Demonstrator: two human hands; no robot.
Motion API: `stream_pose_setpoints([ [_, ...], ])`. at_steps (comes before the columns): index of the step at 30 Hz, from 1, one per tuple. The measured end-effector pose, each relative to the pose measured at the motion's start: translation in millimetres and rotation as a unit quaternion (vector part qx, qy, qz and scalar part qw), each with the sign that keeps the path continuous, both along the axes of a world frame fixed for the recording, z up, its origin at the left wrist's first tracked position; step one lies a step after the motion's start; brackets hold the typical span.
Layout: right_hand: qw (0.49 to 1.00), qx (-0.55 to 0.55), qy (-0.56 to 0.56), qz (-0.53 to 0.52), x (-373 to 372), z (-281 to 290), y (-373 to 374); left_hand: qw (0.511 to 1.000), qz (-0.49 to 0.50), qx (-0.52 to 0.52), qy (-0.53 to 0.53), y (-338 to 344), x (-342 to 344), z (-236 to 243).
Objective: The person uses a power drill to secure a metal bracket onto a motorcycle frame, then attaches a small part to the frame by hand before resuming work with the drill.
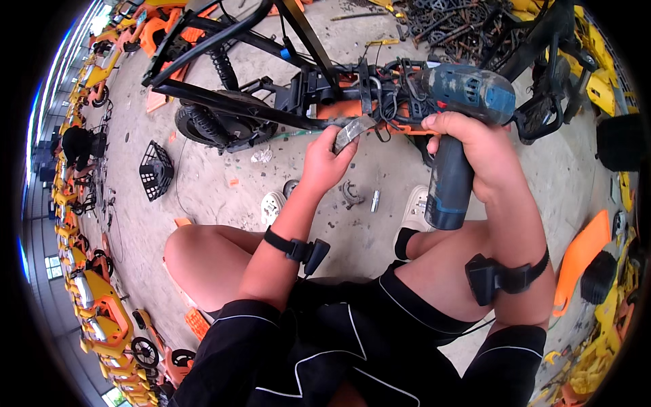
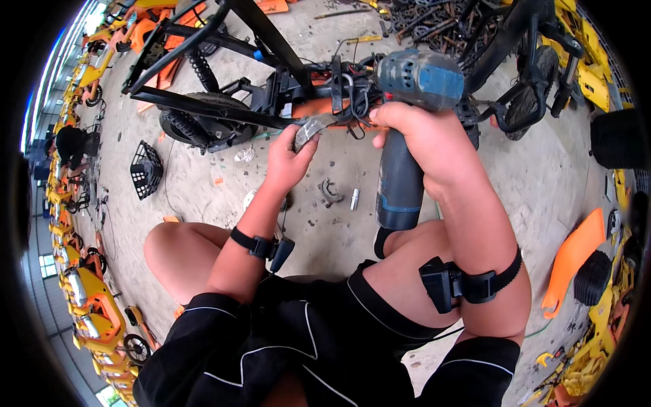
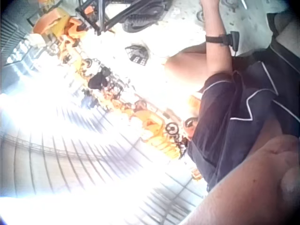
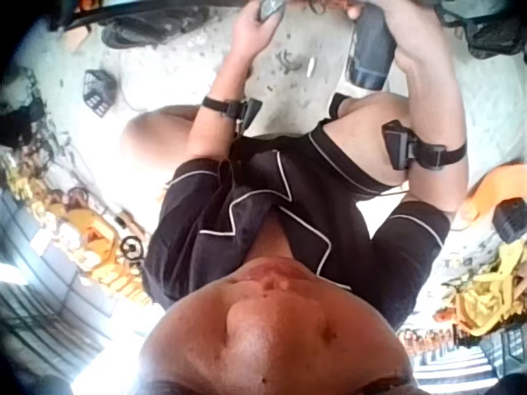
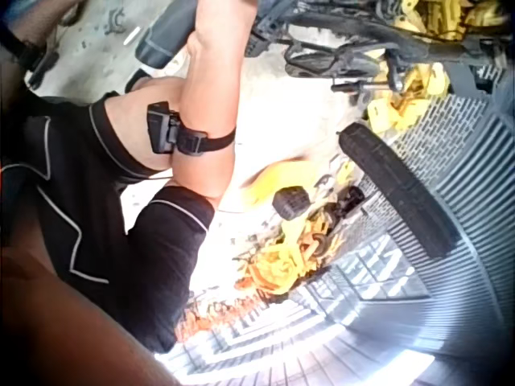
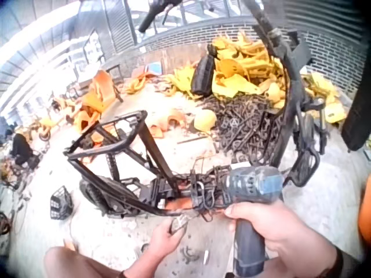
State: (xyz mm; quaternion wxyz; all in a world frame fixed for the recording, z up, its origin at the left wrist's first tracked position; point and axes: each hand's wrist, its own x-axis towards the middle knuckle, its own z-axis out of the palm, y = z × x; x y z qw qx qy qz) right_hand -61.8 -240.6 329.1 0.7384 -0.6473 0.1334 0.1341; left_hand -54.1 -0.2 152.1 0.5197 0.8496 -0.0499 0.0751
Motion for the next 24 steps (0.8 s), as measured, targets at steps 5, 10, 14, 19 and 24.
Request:
stream_pose_setpoints([
  [5,1.000,0.016,-0.023,-0.002,-5,-3,-13,0.999,-0.006,-0.023,-0.029,-1,-15,39],
  [10,1.000,0.011,-0.012,-0.008,-13,0,-17,0.987,-0.039,-0.148,-0.046,-7,-25,67],
  [14,1.000,0.013,-0.007,-0.005,-16,-1,-24,0.976,-0.043,-0.206,-0.050,-11,-31,82],
  [19,0.999,0.040,-0.025,0.013,-11,-9,-32,0.945,-0.047,-0.323,-0.016,-20,-34,99],
  [24,0.999,0.035,-0.015,0.005,-2,0,-25,0.908,-0.030,-0.417,0.026,-27,-42,130],
])
